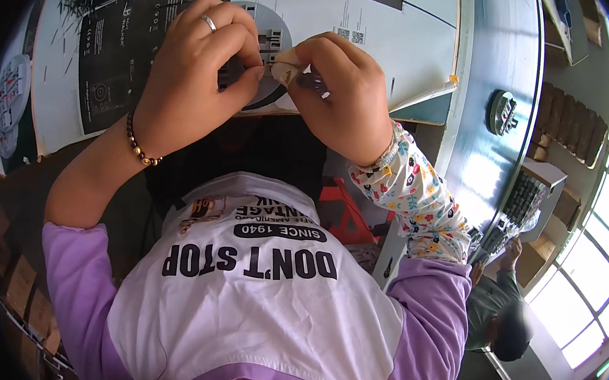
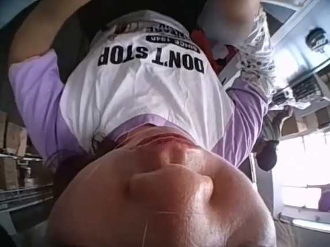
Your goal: Assembling small plastic circular parts at a workstation in a factory.
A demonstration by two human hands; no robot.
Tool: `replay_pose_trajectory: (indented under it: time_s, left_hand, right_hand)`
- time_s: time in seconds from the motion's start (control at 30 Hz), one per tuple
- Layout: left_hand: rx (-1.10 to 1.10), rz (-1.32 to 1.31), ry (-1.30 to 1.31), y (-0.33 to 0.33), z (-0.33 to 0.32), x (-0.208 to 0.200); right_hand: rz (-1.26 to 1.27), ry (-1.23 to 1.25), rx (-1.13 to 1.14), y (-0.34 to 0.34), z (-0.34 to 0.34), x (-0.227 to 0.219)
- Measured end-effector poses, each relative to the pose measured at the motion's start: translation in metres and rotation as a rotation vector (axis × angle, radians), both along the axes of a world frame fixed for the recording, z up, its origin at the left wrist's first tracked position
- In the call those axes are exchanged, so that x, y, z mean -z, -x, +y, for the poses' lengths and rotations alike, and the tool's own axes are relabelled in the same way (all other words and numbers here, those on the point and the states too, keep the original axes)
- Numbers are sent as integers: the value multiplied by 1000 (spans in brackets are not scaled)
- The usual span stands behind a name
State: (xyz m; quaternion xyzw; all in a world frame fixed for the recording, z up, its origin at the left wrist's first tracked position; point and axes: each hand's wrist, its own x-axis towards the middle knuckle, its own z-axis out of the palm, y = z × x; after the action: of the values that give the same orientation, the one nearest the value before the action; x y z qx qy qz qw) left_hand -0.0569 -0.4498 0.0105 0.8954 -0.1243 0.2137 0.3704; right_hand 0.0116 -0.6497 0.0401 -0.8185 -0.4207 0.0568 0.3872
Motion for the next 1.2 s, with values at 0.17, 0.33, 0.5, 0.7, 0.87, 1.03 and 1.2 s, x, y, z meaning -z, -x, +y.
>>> replay_pose_trajectory:
  time_s: [0.17,0.33,0.5,0.7,0.87,1.03,1.2]
  left_hand:
    - [16,-24,30,1,1,2]
    - [36,-16,7,1,1,0]
    - [80,63,111,1,8,-17]
    - [21,-504,63,-16,1,1]
    - [29,16,120,0,4,-16]
    - [49,-18,98,-2,7,-17]
    - [66,135,134,0,5,-13]
  right_hand:
    - [26,33,32,2,1,-2]
    - [79,2,58,3,0,0]
    - [38,14,84,3,1,-2]
    - [48,38,71,4,2,-4]
    - [11,62,12,-2,2,-3]
    - [-286,206,-263,-15,10,-18]
    - [-300,303,-282,-17,18,-29]
